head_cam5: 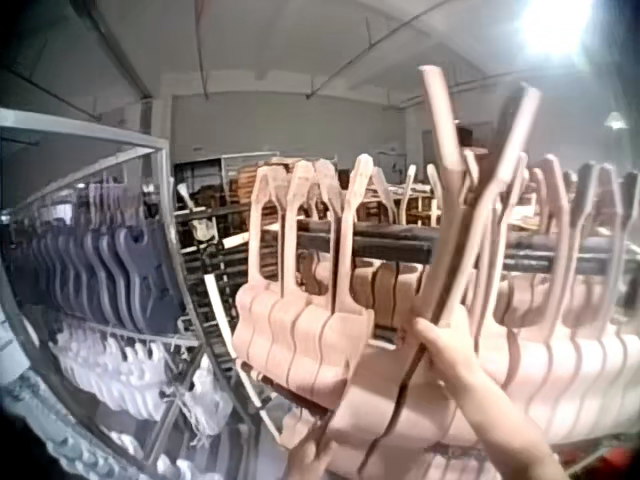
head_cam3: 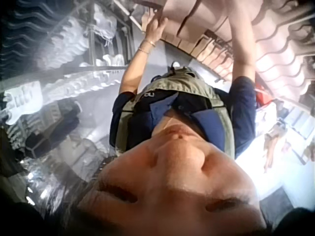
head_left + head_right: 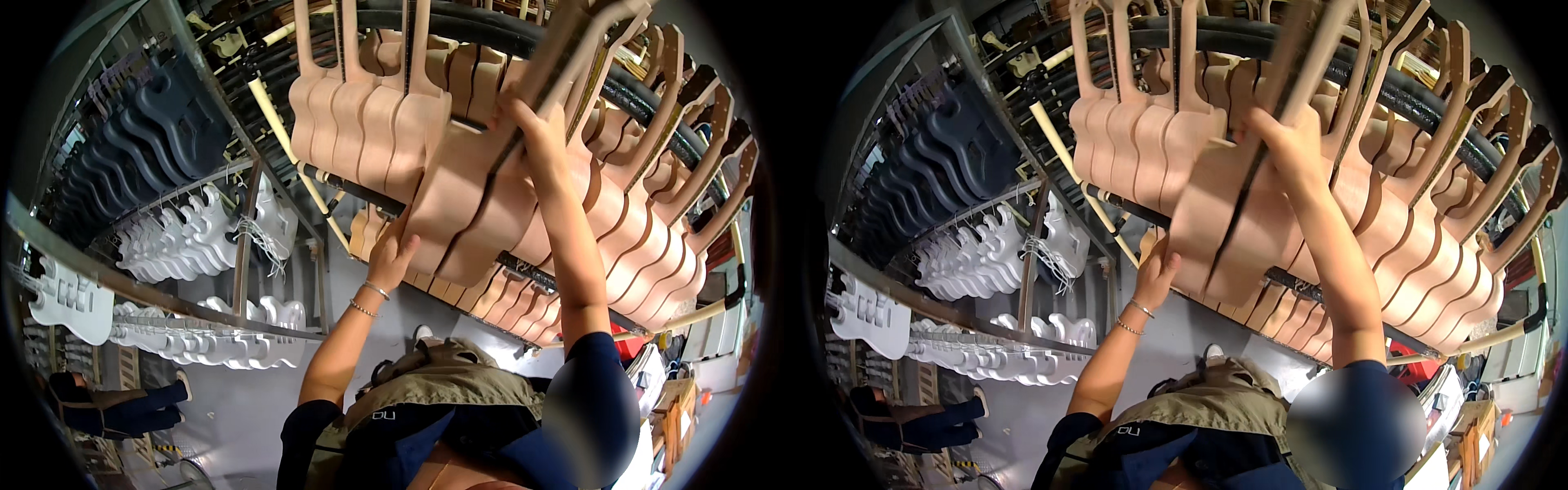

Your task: The person applies masking tape to the fretboards of unfinished acoustic guitar necks. They use a wooden template to mark the body of the guitars and then apply tape to the necks, placing the finished pieces on a rack.

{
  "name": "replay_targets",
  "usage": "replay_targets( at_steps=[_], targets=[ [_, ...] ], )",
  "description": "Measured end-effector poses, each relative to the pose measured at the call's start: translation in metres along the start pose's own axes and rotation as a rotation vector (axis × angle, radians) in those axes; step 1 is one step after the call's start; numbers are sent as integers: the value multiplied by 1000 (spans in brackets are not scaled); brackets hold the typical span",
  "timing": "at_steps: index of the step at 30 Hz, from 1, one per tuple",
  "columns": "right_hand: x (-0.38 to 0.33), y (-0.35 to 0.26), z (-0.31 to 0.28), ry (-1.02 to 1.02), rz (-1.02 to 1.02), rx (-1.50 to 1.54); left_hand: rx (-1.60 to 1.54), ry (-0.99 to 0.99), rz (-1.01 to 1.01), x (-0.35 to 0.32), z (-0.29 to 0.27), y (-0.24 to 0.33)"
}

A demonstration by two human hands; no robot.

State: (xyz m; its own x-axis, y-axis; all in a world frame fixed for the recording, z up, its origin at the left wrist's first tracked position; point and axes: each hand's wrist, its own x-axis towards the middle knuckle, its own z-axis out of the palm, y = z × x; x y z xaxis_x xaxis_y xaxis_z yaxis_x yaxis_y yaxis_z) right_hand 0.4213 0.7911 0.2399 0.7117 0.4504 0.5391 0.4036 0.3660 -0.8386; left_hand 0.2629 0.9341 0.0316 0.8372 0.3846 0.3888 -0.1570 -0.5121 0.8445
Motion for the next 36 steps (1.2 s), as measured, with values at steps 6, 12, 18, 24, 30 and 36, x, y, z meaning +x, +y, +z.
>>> replay_targets(
  at_steps=[6, 12, 18, 24, 30, 36],
  targets=[
    [85, 63, 5, 11, -82, -135, 202, -53, -152, 65, 12, -29],
    [122, 136, -43, 299, -107, -407, 669, 177, 483, 95, 50, -37],
    [114, 139, -31, 387, -50, -597, 854, -96, 550, 109, 74, -79],
    [72, 139, -42, 468, -147, -1043, 506, 72, 674, 148, 24, -37],
    [-74, 109, 42, 499, -252, -1029, -170, -96, 137, 339, -34, 3],
    [-199, 123, 66, 580, 164, -1040, -565, -578, 151, 364, -50, -13]
  ],
)
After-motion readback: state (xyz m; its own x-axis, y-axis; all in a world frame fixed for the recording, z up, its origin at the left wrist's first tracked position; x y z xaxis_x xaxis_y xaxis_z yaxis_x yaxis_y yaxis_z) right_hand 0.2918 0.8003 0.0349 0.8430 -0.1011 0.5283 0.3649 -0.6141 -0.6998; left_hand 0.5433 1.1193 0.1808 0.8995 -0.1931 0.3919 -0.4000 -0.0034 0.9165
